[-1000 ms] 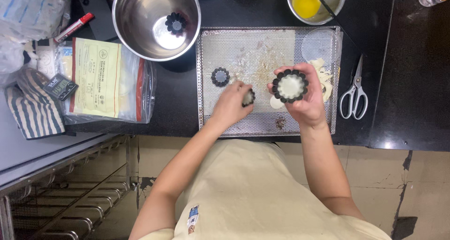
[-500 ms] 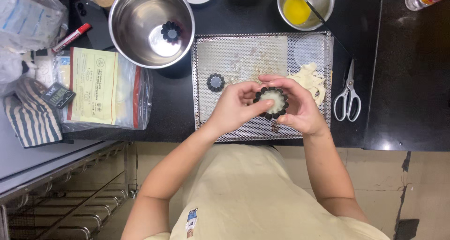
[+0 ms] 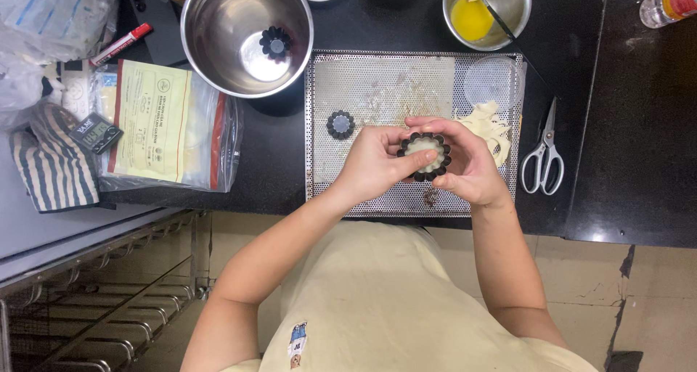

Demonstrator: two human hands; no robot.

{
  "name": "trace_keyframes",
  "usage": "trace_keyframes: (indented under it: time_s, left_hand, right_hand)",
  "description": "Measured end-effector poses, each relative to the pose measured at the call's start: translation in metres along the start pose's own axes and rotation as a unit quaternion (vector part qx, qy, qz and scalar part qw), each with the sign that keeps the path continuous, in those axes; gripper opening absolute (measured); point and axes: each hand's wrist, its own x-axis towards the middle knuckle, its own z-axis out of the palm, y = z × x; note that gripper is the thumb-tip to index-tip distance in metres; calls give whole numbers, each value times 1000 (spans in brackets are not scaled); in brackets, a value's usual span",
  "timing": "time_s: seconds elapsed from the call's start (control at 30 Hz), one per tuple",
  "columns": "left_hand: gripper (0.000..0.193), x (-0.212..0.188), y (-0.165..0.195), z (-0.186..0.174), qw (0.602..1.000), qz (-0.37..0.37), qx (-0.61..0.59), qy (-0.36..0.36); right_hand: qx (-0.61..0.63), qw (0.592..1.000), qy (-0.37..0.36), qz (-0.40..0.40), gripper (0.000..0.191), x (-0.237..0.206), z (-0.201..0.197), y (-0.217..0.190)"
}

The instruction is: The person lines fluted tart molds with round dough pieces, pressing the dough into each mold by hand and trimming excess. They occasionally use a brush to apply yellow liquid from a bowl to the molds and arrange the filled molds on a perforated tray.

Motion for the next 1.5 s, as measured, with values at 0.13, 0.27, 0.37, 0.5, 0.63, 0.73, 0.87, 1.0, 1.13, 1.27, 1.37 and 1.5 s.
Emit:
trace_keyframes:
  time_s: [0.13,0.27,0.37,0.5,0.63,0.73,0.87,1.0,1.13,1.27,1.37,1.5]
  left_hand:
    - [18,0,-1,0,1000,20,2,-1]
    - [18,-3,3,0,999,8,35,5]
    - [20,-5,6,-1,999,2,44,3]
    - [21,-6,6,0,1000,-11,16,1]
    - [21,-6,5,3,999,34,16,-1]
    - [18,-7,4,4,998,43,39,8]
    - [16,-8,5,4,998,56,38,8]
    - [15,-10,4,4,996,71,45,6]
    - [16,-12,5,4,997,61,53,11]
    - [20,-15,8,1,997,62,33,-10]
    - [17,-17,10,0,998,51,46,-9]
    - [18,-19,12,0,995,55,77,-7]
  right_hand:
    - [9,1000,2,8,70,-3,0,1]
    - [22,1000,1,10,71,-4,1,3]
    - [9,1000,4,12,73,-4,1,3]
    - [-7,1000,-3,8,71,-3,2,1]
    - [-27,1000,-6,1,71,-2,3,-1]
    - [-16,1000,-8,2,70,-2,4,-3]
    - [-19,1000,-8,-4,70,-2,5,-5]
    - [-37,999,-8,-8,69,-3,8,-7]
    - [-46,999,-12,-12,69,-1,10,-8]
    - [-48,999,-12,-11,70,-1,13,-11]
    - [-66,997,-28,-16,69,-1,13,-15]
    - [-69,997,-27,-13,70,-1,15,-17]
